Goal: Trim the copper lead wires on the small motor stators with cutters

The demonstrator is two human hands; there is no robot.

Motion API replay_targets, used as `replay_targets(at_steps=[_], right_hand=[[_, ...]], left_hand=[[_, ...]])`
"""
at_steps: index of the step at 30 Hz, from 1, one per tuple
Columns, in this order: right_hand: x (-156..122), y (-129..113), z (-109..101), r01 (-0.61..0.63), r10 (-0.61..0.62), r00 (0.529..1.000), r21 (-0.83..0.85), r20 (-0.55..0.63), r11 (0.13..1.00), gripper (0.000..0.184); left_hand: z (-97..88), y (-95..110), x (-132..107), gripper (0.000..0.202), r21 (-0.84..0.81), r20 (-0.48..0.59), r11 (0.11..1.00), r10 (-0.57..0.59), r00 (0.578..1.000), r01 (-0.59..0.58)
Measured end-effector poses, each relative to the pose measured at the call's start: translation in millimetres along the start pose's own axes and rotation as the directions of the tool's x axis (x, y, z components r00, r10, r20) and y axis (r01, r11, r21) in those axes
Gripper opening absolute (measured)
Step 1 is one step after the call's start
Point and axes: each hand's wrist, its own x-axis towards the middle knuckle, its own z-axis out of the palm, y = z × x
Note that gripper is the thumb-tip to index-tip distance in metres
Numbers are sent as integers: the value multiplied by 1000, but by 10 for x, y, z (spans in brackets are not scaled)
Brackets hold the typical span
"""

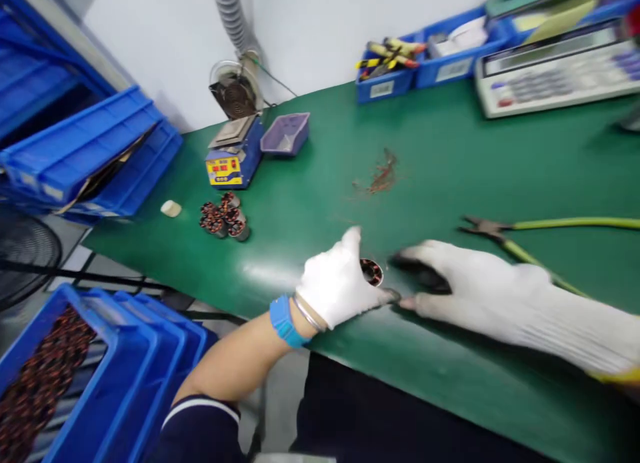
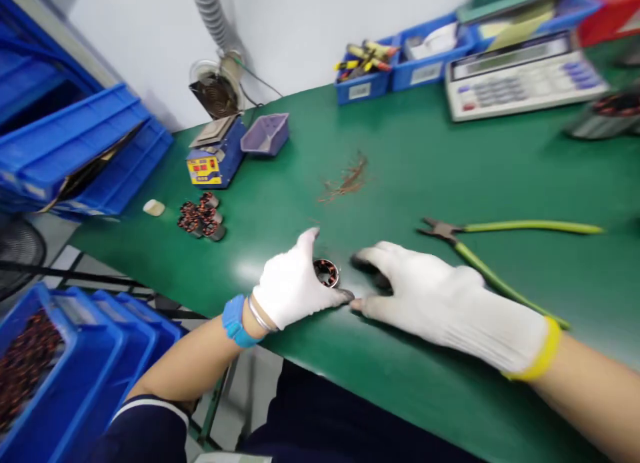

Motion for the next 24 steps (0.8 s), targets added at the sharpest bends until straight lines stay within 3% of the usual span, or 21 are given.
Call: replay_targets(at_steps=[3,5,7,9,12,15,18,20,24], right_hand=[[85,-36,-181,-89,81,993,97,85,991,62],[100,-11,-232,-109,100,991,105,85,988,64],[85,-8,-230,-133,125,988,98,86,986,62],[80,-60,-190,-171,166,984,103,58,980,57],[118,-197,-86,-172,197,976,223,-94,959,52],[159,-289,3,-133,199,957,290,-210,948,41],[139,-298,-17,-170,232,950,275,-209,946,23],[101,-293,-96,-253,291,946,234,-143,939,21],[54,-314,-236,-447,445,893,-16,-64,894,18]], left_hand=[[-83,74,267,140,-90,156,964,260,953,-248],[-101,13,392,138,-216,249,909,404,880,-356],[-49,-63,461,125,-342,262,860,475,840,-380],[54,-98,476,118,-382,219,855,453,864,-352],[199,-54,446,116,-295,140,915,327,935,-276],[261,15,409,110,-230,52,948,236,970,-218],[265,44,392,109,-202,12,956,218,976,-211],[260,51,389,110,-168,16,959,234,972,-228],[275,71,393,100,-73,-5,954,291,957,-291]])
